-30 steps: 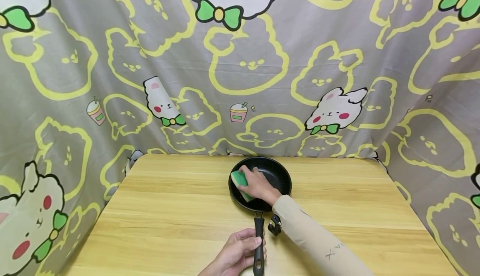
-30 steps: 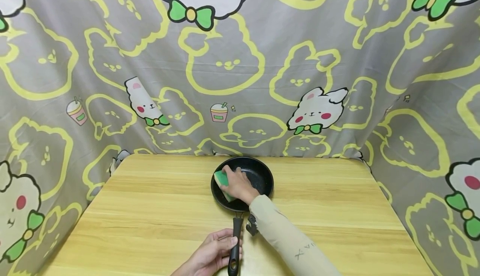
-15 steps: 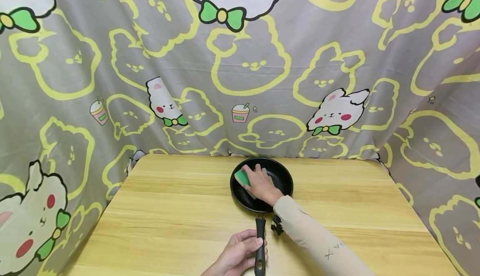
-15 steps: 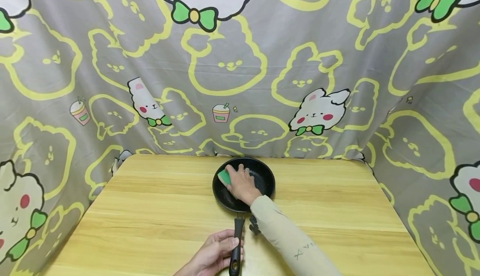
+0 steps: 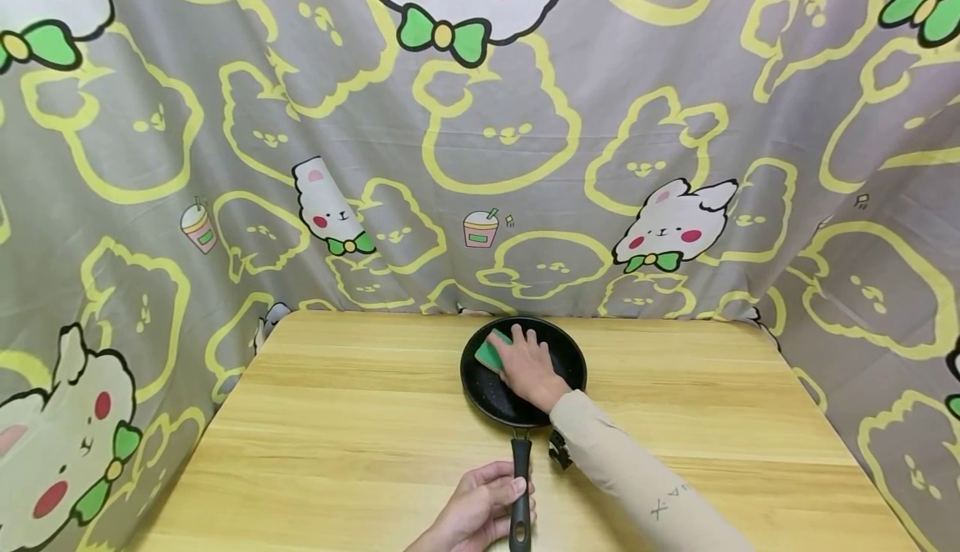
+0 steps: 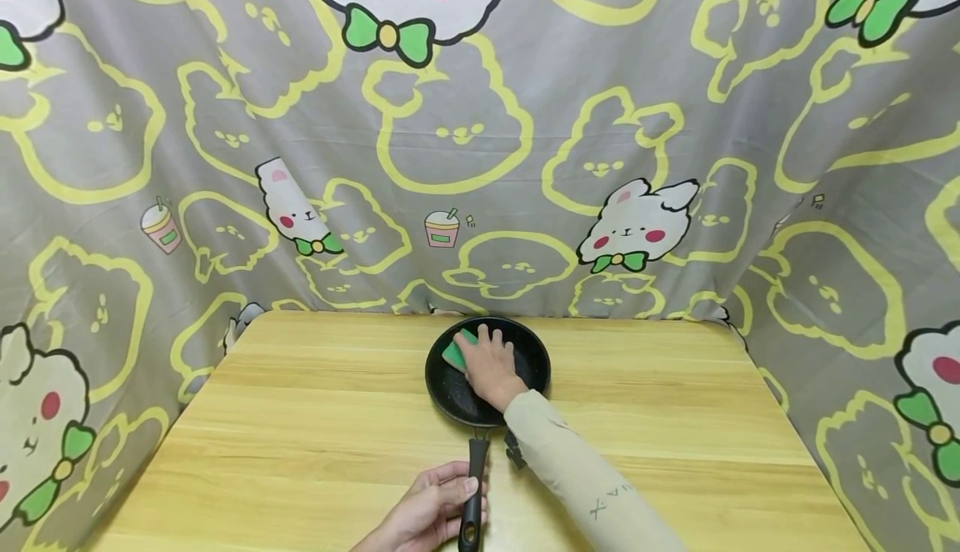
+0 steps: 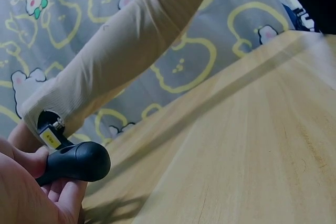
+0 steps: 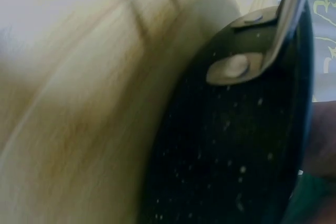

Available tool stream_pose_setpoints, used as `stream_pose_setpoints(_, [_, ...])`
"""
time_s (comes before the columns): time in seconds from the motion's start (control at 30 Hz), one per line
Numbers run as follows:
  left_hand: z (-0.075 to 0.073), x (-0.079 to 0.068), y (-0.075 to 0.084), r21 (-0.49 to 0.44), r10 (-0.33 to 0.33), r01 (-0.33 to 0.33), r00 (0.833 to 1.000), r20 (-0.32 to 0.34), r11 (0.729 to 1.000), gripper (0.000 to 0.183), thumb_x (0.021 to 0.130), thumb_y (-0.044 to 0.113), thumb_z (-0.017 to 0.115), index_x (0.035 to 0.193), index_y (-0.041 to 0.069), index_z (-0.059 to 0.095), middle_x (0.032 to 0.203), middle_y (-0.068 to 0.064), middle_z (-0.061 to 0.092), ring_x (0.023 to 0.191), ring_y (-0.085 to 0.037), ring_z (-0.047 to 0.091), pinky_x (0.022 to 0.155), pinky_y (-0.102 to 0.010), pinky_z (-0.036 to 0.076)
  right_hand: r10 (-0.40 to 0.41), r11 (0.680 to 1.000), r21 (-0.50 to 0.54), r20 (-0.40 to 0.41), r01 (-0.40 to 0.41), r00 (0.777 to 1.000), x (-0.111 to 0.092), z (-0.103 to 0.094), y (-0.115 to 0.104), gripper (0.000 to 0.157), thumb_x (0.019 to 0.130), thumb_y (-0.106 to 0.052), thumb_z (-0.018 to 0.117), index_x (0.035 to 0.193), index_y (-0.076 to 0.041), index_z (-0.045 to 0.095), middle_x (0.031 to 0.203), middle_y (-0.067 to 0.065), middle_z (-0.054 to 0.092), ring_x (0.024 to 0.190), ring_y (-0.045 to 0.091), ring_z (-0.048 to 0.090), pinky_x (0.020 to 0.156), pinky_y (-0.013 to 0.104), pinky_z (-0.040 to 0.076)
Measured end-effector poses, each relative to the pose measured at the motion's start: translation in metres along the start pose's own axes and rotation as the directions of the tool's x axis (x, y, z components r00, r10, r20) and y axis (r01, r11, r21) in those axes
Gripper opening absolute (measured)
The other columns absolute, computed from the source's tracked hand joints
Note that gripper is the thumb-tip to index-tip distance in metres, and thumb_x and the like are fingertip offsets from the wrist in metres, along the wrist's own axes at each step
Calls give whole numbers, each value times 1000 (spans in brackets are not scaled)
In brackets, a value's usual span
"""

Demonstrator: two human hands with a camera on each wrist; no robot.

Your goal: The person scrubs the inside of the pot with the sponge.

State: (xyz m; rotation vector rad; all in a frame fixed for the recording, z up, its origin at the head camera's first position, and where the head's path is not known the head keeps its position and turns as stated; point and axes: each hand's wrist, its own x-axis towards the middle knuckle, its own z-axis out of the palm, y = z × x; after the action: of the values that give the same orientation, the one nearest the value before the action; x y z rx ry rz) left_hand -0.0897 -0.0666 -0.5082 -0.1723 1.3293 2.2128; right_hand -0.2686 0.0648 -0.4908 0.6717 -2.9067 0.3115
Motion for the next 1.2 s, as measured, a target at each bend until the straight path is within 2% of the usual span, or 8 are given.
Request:
stream_pose_setpoints(0.2, [0, -1, 0, 3, 1, -1, 1000, -3, 1000, 22, 99, 5, 65, 119, -4, 63, 93, -7, 70, 80, -15, 69, 75, -31, 61, -34, 996, -80, -34, 32, 999, -2, 0, 5, 54, 90, -17, 80, 138, -22, 57, 127, 24, 50, 106, 44, 50, 76, 53, 50])
stream_pose_setpoints(0.57, [0, -2, -1, -1, 1, -1, 1000, -7, 1000, 22, 98, 5, 65, 119, -3, 63, 92, -6, 70, 79, -15, 69, 76, -31, 61, -68, 975, -215, -64, 53, 996, -5, 5, 15, 48, 96, -12, 71, 139, -27, 60, 134, 22, 50, 115, 43, 49, 82, 54, 49])
stream_pose_setpoints(0.9, [-1, 0, -4, 0, 6, -6, 1000, -25, 1000, 25, 98, 4, 65, 121, -5, 61, 93, -8, 70, 81, -16, 70, 79, -34, 62, -85, 957, -283, -82, 59, 993, -11, 2, 27, 43, 98, -9, 69, 135, -28, 62, 137, 22, 51, 119, 44, 51, 88, 60, 51])
stream_pose_setpoints(1.2, [-1, 0, -4, 10, -15, 15, 999, -38, 1000, 31, 99, 5, 64, 127, -7, 59, 95, -9, 70, 83, -16, 70, 80, -36, 62, -63, 956, -292, -73, 39, 995, -13, 0, 33, 41, 99, -8, 65, 135, -27, 63, 137, 23, 50, 121, 44, 51, 92, 62, 50])
